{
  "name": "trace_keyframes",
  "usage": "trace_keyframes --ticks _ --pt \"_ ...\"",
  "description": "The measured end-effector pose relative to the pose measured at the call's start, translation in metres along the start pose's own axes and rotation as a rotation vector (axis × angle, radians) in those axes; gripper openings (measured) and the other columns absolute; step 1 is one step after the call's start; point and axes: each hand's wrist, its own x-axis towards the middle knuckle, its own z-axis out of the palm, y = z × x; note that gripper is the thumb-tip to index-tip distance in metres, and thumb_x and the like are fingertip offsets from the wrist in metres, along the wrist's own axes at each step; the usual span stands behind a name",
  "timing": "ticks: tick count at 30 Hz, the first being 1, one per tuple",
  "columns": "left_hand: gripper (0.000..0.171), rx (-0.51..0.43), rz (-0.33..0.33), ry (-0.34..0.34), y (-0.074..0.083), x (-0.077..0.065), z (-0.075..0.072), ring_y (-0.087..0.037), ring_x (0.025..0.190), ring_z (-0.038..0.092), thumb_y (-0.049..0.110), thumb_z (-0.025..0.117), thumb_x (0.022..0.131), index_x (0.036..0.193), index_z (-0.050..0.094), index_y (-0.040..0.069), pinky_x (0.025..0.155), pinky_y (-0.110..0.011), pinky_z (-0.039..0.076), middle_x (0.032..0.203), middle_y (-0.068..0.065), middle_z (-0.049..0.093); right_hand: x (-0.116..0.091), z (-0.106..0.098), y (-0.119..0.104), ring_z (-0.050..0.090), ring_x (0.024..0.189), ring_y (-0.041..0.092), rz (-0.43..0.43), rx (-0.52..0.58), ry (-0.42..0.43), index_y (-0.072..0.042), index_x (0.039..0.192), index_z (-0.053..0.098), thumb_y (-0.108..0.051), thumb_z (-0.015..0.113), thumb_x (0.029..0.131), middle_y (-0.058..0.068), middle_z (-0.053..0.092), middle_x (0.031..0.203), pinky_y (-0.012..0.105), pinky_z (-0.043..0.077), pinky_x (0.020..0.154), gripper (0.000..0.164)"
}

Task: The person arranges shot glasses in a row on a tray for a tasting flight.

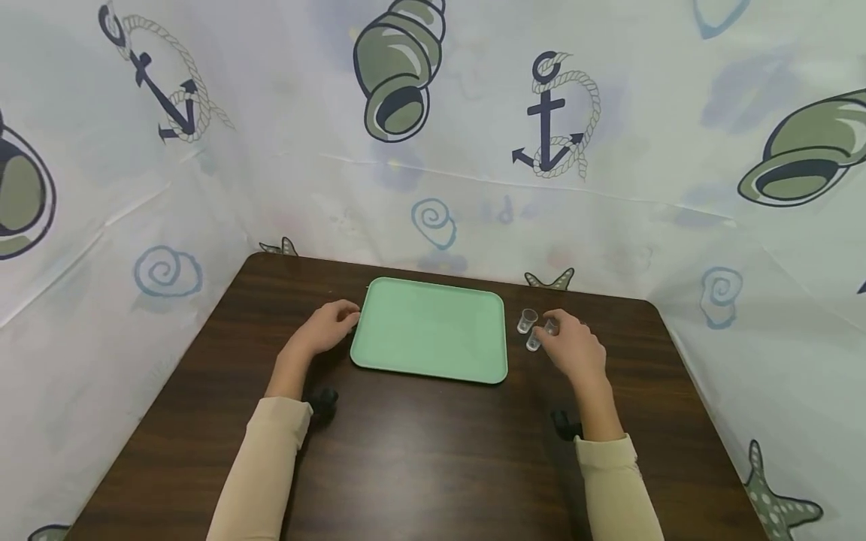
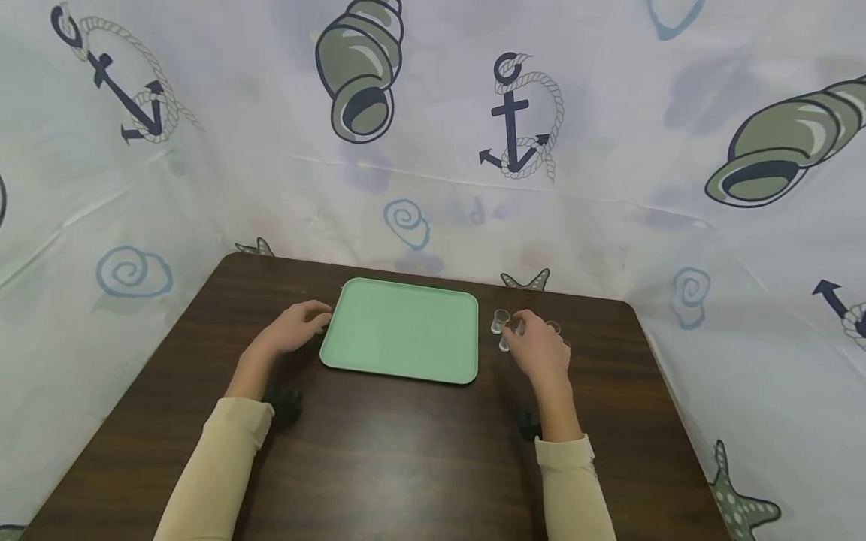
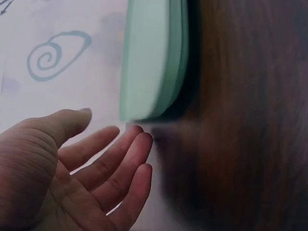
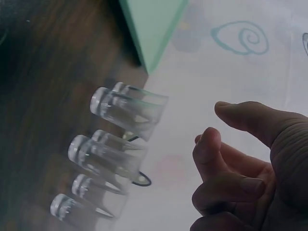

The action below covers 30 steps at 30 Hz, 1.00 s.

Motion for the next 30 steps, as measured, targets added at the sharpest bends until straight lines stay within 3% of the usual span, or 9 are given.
trace_keyframes --ticks 6,12,20,30 --pt "0.052 -0.069 -0.012 0.022 -0.01 0.001 0.012 -0.043 0.132 0.063 0.033 0.046 0.117 0.158 0.048 0.0 0.108 -0.059 0.052 0.153 -0.027 0.056 0.001 0.006 0.011 0.067 0.082 0.031 0.035 0.047 -0.008 -0.014 0.154 0.058 -0.048 0.061 0.105 0.017 0.074 0.122 0.041 0.046 0.06 0.06" --pt "0.056 -0.116 -0.013 -0.004 -0.015 -0.003 0.015 -0.045 0.138 0.06 0.035 0.044 0.117 0.161 0.044 0.0 0.112 -0.061 0.049 0.159 -0.027 0.05 0.0 0.012 0.026 0.06 0.075 0.026 0.086 0.118 -0.024 -0.014 0.158 0.053 -0.049 0.06 0.106 0.015 0.069 0.117 0.038 0.041 0.057 0.062" --pt "0.057 -0.11 -0.003 -0.048 -0.011 -0.009 0.012 -0.046 0.145 0.052 0.034 0.045 0.117 0.162 0.042 -0.001 0.117 -0.063 0.045 0.162 -0.028 0.048 0.0 0.019 0.031 0.059 0.073 0.025 0.073 0.139 0.001 -0.014 0.158 0.052 -0.047 0.062 0.106 0.013 0.071 0.111 0.036 0.04 0.055 0.063" --pt "0.055 -0.096 -0.005 -0.062 -0.009 -0.009 0.009 -0.046 0.143 0.054 0.033 0.045 0.117 0.159 0.047 -0.002 0.117 -0.063 0.045 0.157 -0.027 0.053 0.011 0.028 0.026 0.059 0.074 0.025 0.069 0.108 0.01 -0.014 0.159 0.051 -0.049 0.061 0.105 0.012 0.072 0.109 0.037 0.038 0.054 0.065"
